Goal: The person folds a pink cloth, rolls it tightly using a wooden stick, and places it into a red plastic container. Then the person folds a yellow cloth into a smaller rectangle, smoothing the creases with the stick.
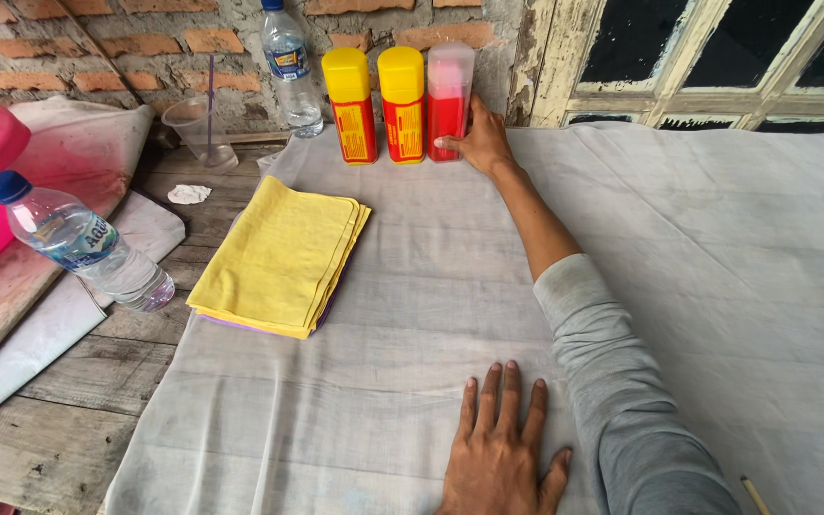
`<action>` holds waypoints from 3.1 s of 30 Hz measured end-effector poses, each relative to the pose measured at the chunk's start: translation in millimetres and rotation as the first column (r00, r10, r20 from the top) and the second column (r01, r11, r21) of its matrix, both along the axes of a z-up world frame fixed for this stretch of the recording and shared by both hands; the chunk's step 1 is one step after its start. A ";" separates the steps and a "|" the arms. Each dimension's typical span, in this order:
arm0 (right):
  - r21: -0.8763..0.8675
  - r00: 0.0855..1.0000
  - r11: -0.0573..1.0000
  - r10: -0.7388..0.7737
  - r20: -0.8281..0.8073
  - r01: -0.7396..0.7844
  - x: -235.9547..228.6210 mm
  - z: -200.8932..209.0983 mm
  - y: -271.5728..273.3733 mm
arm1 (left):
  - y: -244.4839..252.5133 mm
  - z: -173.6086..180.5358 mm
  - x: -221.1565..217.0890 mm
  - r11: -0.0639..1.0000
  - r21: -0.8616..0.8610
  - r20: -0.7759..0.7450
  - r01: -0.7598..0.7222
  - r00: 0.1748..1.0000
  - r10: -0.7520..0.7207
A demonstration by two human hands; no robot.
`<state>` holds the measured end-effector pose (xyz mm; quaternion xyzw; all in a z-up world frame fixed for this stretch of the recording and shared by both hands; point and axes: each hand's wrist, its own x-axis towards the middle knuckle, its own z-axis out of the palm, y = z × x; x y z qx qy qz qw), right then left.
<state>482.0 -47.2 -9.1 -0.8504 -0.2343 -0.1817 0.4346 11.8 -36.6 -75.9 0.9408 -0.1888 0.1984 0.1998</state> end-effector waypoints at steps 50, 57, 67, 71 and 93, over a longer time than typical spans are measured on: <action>-0.640 0.792 0.748 0.495 0.359 -0.178 -155.1 23.2 230.1 | 310.4 11.7 78.8 0.454 -0.325 0.124 -0.830 0.438 0.890; -0.664 0.765 0.676 0.598 0.239 -0.320 -180.5 54.6 182.4 | 316.7 11.1 85.5 0.515 -0.438 0.142 -0.737 0.509 0.849; -0.336 0.625 0.902 0.431 0.651 -0.271 -197.2 113.0 116.8 | 312.6 74.5 68.2 0.640 -0.599 0.492 -0.482 0.409 0.768; -0.270 0.507 0.927 0.369 0.779 -0.260 -282.0 184.5 31.3 | 240.9 162.6 -4.7 0.784 -0.594 0.650 -0.182 0.466 0.600; 0.312 0.446 0.943 0.330 -0.832 -0.116 -613.5 21.9 -209.0 | 13.9 96.8 37.4 0.836 -0.257 -0.138 0.484 0.838 -0.528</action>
